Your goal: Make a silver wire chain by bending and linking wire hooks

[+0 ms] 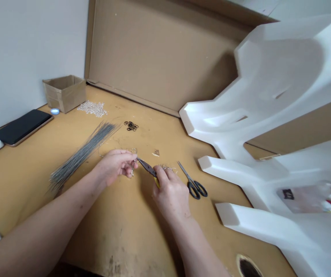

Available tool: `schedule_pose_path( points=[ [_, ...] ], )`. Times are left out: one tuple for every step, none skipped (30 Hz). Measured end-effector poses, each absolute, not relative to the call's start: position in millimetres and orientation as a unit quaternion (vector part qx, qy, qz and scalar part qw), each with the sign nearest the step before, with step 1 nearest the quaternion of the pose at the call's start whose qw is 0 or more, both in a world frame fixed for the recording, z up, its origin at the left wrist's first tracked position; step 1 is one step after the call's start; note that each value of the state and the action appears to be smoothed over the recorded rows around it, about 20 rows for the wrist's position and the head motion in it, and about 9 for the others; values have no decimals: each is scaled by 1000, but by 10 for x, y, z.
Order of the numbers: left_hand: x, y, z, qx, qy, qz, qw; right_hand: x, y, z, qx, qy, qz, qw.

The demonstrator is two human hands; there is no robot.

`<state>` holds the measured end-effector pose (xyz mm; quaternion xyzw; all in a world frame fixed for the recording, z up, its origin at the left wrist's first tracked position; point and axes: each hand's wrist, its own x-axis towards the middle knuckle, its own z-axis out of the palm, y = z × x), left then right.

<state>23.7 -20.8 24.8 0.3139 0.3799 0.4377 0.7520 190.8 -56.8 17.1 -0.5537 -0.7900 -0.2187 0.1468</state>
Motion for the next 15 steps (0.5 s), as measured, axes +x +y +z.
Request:
schedule_pose_path(
  points=[
    [238, -206, 243, 312, 380, 437, 753, 1909, -569, 172, -554, -790, -220, 147],
    [239, -205, 239, 310, 380, 436, 755, 1910, -569, 171, -553, -790, -221, 146],
    [240, -204, 236, 307, 381, 435, 756, 1912, -570, 170, -553, -790, -222, 146],
    [240, -204, 235, 305, 382, 435, 756, 1914, -570, 168, -552, -790, -223, 145],
    [240, -204, 235, 303, 382, 435, 757, 1916, -570, 166, -552, -790, -225, 145],
    [239, -204, 237, 302, 383, 434, 757, 1918, -569, 164, -551, -790, -226, 145],
    [238, -204, 239, 302, 383, 434, 758, 1919, -567, 162, -549, -791, -227, 145],
    [235, -204, 241, 302, 383, 433, 758, 1921, -565, 161, -548, -792, -228, 145],
    [232, -204, 243, 302, 383, 432, 759, 1922, -563, 160, -546, -793, -228, 146],
    [228, -204, 244, 303, 383, 431, 759, 1924, -561, 159, -544, -794, -227, 146],
    [225, -205, 244, 304, 383, 431, 759, 1927, -560, 160, -543, -796, -224, 146],
    [222, -205, 244, 306, 382, 432, 757, 1930, -560, 162, -543, -797, -221, 146],
    [220, -205, 242, 308, 380, 433, 757, 1935, -560, 165, -544, -797, -218, 148],
    [219, -206, 238, 311, 378, 434, 756, 1940, -560, 169, -546, -796, -213, 149],
    [220, -206, 234, 313, 377, 434, 756, 1945, -560, 174, -547, -797, -207, 149]
  ],
)
